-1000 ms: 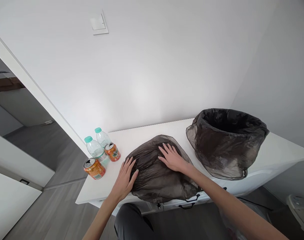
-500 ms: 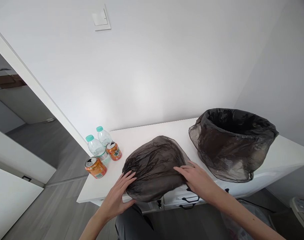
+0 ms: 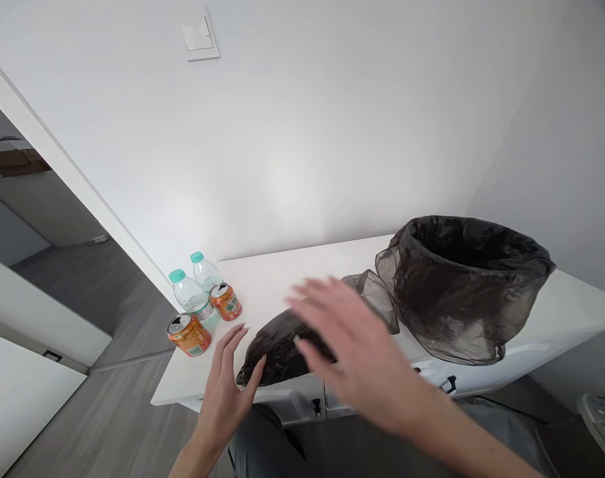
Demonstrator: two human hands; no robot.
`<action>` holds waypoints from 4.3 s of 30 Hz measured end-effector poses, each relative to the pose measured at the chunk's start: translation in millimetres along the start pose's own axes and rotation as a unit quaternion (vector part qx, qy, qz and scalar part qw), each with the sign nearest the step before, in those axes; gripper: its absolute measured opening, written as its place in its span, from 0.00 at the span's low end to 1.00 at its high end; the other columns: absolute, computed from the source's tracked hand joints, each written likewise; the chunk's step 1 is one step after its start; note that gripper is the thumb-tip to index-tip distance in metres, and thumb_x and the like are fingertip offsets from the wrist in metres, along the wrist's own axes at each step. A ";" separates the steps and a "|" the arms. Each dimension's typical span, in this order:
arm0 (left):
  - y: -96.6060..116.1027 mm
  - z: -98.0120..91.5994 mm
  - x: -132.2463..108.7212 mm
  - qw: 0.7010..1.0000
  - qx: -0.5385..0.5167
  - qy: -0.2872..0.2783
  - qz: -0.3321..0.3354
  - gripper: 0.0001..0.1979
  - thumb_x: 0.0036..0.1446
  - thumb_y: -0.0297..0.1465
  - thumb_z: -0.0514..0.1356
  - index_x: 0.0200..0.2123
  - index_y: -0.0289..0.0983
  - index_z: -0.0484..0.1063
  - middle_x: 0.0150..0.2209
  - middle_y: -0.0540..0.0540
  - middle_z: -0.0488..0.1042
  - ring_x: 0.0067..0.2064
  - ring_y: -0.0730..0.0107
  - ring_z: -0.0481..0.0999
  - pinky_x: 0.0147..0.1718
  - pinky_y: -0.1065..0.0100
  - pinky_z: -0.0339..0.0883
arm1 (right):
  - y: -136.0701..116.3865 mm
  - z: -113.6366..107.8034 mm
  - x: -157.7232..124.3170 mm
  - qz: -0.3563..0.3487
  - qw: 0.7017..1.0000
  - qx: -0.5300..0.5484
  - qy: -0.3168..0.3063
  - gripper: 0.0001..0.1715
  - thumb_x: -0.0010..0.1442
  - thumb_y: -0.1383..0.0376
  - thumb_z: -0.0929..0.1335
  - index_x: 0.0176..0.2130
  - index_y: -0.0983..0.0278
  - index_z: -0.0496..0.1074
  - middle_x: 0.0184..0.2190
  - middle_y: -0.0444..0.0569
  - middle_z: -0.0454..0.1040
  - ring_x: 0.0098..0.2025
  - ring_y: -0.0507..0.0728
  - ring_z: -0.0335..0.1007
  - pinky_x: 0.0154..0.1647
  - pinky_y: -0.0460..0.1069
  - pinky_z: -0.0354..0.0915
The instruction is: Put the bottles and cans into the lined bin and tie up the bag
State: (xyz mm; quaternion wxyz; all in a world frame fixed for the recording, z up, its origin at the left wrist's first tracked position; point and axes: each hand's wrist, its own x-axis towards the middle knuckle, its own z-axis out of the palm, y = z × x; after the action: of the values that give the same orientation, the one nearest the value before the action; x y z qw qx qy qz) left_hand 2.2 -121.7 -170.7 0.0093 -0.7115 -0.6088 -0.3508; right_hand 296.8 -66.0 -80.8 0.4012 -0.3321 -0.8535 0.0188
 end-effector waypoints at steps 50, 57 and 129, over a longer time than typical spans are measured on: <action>34.6 88.1 55.4 0.919 0.069 -0.244 0.300 0.37 0.72 0.46 0.54 0.77 0.47 0.44 0.76 0.45 0.55 0.77 0.53 0.50 0.72 0.44 0.56 | 74.5 93.3 -86.1 0.382 0.916 0.086 0.091 0.49 0.72 0.48 0.61 0.79 0.63 0.39 0.77 0.57 0.49 0.78 0.69 0.46 0.74 0.67 0.55; 22.0 116.7 61.2 0.924 0.049 -0.278 0.258 0.34 0.72 0.50 0.53 0.75 0.46 0.53 0.74 0.45 0.59 0.75 0.53 0.56 0.71 0.45 0.56 | 39.4 103.0 -133.1 0.125 0.980 -0.084 -0.128 0.42 0.72 0.60 0.63 0.78 0.59 0.46 0.77 0.51 0.51 0.78 0.67 0.44 0.75 0.69 0.53; -43.5 89.4 24.0 0.983 -0.001 -0.167 0.077 0.27 0.77 0.39 0.45 0.75 0.49 0.51 0.77 0.48 0.52 0.78 0.60 0.49 0.74 0.47 0.54 | 18.8 149.9 -105.3 0.238 0.944 -0.128 -0.188 0.39 0.75 0.42 0.50 0.76 0.50 0.53 0.79 0.45 0.44 0.79 0.72 0.34 0.74 0.76 0.38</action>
State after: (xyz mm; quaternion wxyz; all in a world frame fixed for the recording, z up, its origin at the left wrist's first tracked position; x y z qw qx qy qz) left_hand 8.2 -50.4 -243.9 -0.0668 -0.8048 -0.5449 -0.2258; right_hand 250.8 -77.6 -258.8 0.1712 -0.5646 -0.8047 0.0665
